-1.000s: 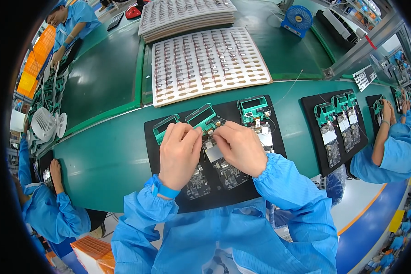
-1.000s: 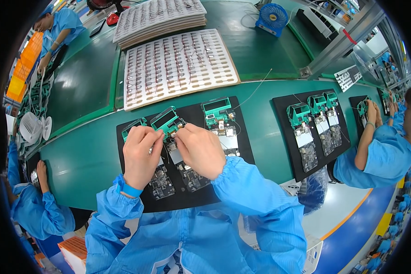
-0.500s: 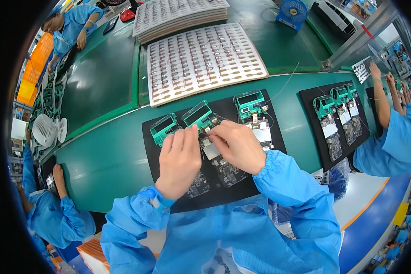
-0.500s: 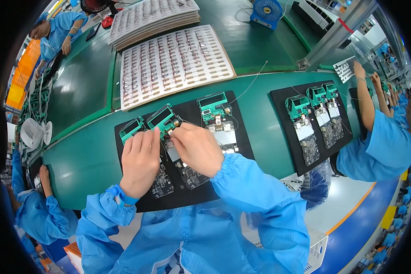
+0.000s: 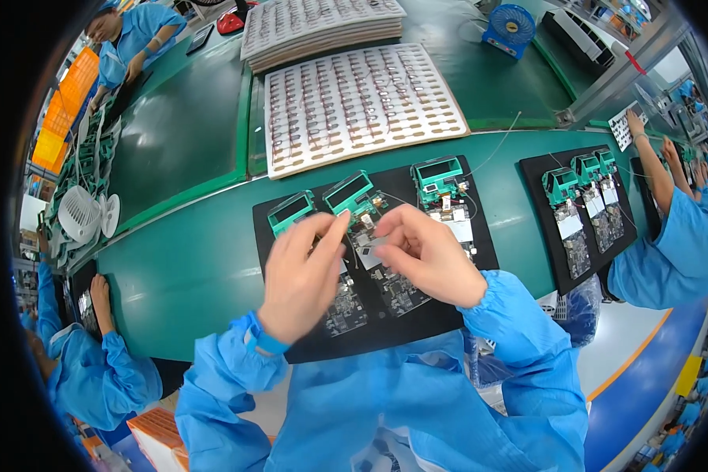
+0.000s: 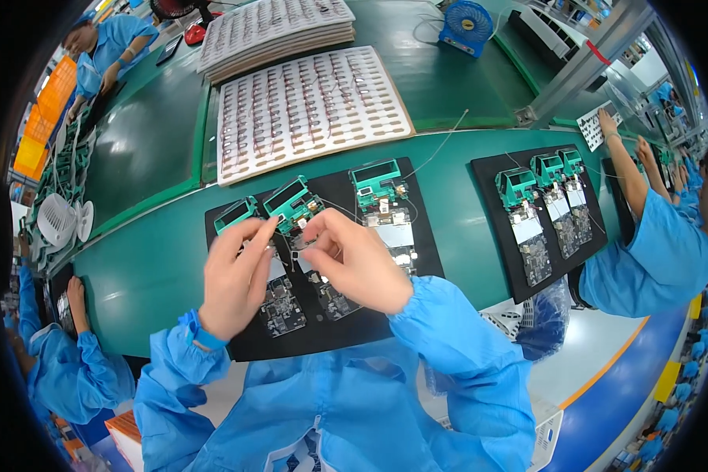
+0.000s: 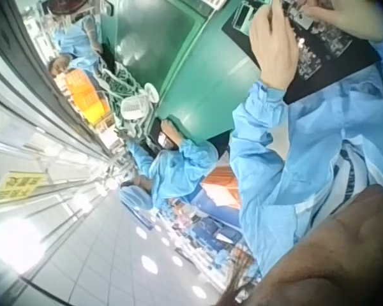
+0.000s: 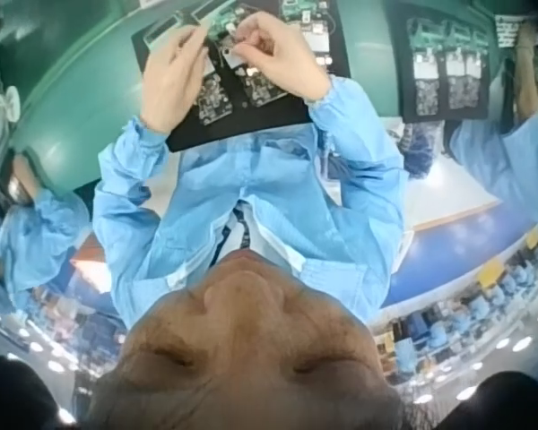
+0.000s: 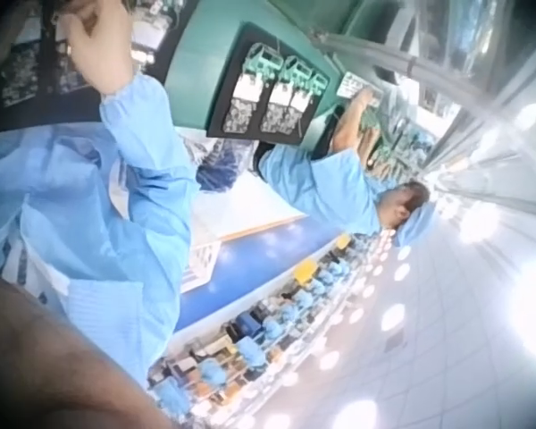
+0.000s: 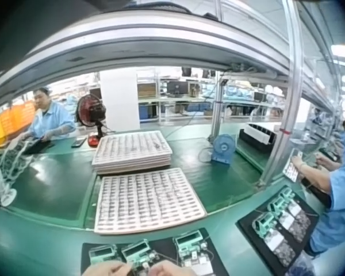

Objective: The person attaches small wire connectors to printed circuit boards by hand on a factory assembly line.

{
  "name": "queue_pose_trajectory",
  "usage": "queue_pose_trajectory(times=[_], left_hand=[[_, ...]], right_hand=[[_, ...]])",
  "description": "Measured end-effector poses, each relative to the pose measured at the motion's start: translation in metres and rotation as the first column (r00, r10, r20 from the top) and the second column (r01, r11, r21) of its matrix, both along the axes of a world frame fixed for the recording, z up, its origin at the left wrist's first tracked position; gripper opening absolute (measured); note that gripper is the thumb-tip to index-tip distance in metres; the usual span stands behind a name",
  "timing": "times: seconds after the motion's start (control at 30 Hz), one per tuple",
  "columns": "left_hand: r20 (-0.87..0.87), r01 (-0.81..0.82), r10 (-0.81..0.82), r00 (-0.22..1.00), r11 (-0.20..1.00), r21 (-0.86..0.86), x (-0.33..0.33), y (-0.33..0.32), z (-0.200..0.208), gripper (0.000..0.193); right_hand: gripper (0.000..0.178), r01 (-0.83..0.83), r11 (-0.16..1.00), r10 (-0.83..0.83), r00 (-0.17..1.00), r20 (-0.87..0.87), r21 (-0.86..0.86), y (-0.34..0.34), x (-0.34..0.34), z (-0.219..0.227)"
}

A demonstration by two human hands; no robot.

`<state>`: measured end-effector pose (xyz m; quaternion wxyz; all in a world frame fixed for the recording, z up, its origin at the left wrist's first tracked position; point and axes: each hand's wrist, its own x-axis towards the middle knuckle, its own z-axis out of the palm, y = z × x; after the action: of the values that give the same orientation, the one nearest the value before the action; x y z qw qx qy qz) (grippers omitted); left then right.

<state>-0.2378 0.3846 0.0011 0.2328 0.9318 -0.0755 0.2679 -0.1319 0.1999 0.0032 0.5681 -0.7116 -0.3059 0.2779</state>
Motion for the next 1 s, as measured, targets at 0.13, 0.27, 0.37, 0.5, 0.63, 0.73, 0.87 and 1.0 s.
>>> queue_pose_trajectory(times=[0.13,0.27,0.37,0.5,0.63,0.73,0.87,1.0], left_hand=[[-0.185,-0.076,-0.160,0.970,0.521,-0.850,-0.023,-0.014,-0.010,0.027],[-0.111,-0.062,-0.123,0.986,0.353,-0.934,-0.029,0.007,-0.013,0.018],[-0.129,-0.102,-0.021,0.991,0.496,-0.863,-0.032,0.032,-0.021,0.017],[-0.132,-0.222,0.178,0.975,0.771,-0.596,-0.025,0.044,-0.015,0.018],[-0.003,-0.254,0.269,0.963,0.904,-0.344,-0.018,0.054,-0.025,0.013],[0.017,-0.248,0.272,0.962,0.901,-0.355,-0.016,0.054,-0.029,0.012],[0.054,-0.236,0.263,0.963,0.926,-0.296,-0.014,0.050,-0.030,0.013],[0.075,-0.230,0.241,0.967,0.964,-0.133,-0.021,0.049,-0.034,0.026]], right_hand=[[0.017,-0.028,0.997,0.034,0.995,-0.091,0.068,0.011,-0.019,0.006],[0.007,-0.031,0.996,0.026,0.998,0.059,0.081,0.034,-0.029,0.006],[0.005,-0.035,0.998,0.013,0.929,0.370,0.054,0.055,-0.030,-0.002],[0.006,-0.045,0.998,0.012,0.814,0.580,0.041,0.079,-0.033,-0.015],[0.007,-0.034,0.999,0.017,0.724,0.690,0.011,0.090,-0.031,-0.022],[0.007,-0.009,1.000,0.016,0.708,0.706,-0.013,0.092,-0.030,-0.023],[0.007,0.023,0.999,0.012,0.704,0.711,-0.039,0.090,-0.030,-0.024],[0.009,0.030,0.998,0.019,0.671,0.741,-0.052,0.083,-0.032,-0.020]])
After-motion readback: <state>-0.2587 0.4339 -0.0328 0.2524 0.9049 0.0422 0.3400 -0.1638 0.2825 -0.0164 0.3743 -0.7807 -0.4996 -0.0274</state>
